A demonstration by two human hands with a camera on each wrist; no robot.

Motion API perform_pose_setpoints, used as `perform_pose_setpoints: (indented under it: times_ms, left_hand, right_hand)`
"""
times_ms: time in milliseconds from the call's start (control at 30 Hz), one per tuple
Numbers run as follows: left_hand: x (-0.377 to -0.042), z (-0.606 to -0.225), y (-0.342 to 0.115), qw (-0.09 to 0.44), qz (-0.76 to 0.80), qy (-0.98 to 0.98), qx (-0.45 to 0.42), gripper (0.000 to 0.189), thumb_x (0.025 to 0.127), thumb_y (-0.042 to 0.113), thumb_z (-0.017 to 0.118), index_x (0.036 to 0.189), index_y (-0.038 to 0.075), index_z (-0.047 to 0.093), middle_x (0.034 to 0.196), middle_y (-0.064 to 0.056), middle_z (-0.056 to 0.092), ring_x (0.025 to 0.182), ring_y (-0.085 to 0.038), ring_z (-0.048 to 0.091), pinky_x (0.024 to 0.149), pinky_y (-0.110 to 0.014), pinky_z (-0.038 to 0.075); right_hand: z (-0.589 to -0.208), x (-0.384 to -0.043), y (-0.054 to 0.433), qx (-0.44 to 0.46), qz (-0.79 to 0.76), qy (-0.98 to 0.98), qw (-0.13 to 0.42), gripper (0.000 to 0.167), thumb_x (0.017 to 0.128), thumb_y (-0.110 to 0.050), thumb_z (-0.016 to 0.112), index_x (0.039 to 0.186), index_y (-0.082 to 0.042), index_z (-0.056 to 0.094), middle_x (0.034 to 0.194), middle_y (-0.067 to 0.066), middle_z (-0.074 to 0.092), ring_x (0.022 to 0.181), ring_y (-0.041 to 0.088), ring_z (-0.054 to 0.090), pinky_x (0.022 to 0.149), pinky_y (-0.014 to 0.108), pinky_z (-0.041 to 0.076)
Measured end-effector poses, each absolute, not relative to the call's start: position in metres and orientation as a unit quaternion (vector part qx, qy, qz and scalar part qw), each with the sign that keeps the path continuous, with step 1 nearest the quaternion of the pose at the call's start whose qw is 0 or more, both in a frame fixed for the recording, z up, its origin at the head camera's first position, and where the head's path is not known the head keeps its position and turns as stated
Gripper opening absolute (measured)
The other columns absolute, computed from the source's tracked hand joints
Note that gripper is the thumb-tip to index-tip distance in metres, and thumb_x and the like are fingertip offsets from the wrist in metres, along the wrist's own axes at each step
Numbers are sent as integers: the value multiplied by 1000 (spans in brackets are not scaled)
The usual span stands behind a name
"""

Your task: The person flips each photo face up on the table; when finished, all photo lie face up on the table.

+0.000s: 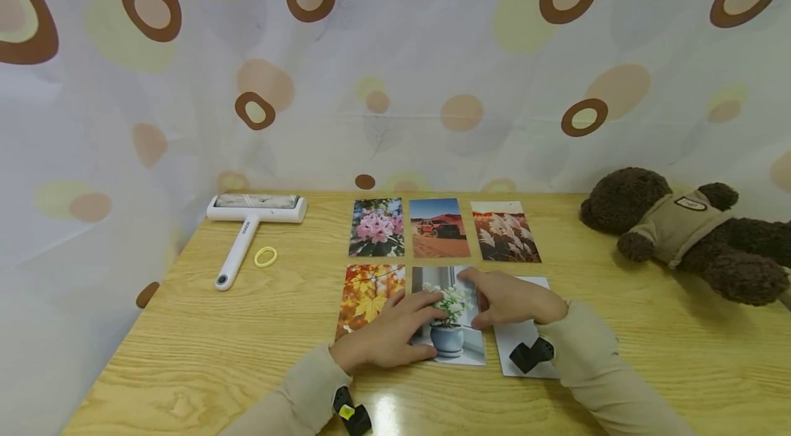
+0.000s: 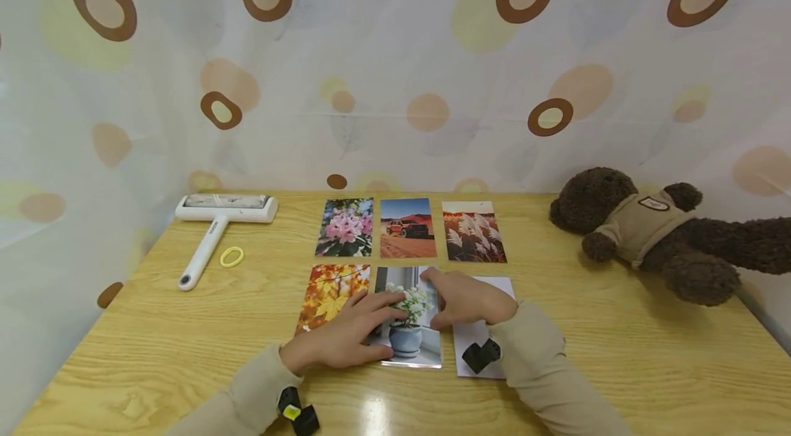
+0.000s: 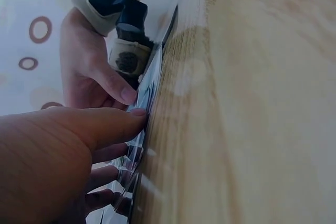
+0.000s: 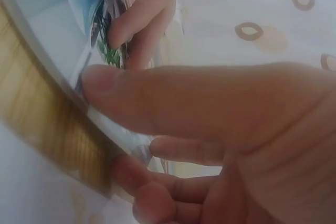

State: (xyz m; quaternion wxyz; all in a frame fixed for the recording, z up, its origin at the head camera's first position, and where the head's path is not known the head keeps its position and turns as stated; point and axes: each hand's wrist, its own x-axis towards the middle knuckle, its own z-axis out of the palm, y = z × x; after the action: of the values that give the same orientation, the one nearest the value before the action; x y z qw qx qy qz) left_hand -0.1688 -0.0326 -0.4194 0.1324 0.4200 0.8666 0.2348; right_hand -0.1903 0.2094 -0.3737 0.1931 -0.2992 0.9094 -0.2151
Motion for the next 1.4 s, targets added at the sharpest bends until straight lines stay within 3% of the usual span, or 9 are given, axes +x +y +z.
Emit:
perform_pose_setpoints:
  times_ms: [367,667,1000,1300,1400]
  left_hand:
    - [-170,-421,-33,129,236,864,425,49,95,31,60,140,16,49,158,-6,27,146,-25,23,115,-57,14]
    - [-170,-420,-30,119,245,869,412,49,97,31,57,143,17,46,159,-4,25,147,-22,21,116,-56,13]
    - [-168,-416,-15,106,250,868,415,47,97,31,56,141,16,48,157,-2,28,145,-19,25,117,-54,13]
    - [-166,-412,14,80,211,863,451,45,97,32,57,139,16,49,156,-2,33,143,-19,30,115,-53,22]
    - [-164,-411,26,72,192,856,475,46,97,33,56,139,17,48,156,-1,32,143,-16,30,115,-51,23]
  right_hand:
    - [-379,-195,213,-303,-205,915,171,70,79,-17,79,134,5,42,75,-5,54,60,2,44,59,21,39]
    - [-371,-197,222,-249,-203,933,163,53,82,-20,76,126,0,52,84,3,54,66,11,44,59,26,37]
    - [-370,-201,246,-248,-203,937,136,54,82,-19,76,125,4,52,90,7,58,67,11,45,60,24,39]
    - [-373,-200,268,-254,-207,938,117,59,78,-22,80,124,3,53,114,21,50,68,11,45,60,23,40]
    - [-371,-201,278,-251,-206,939,116,63,75,-22,82,124,3,52,115,21,49,69,12,44,59,23,39]
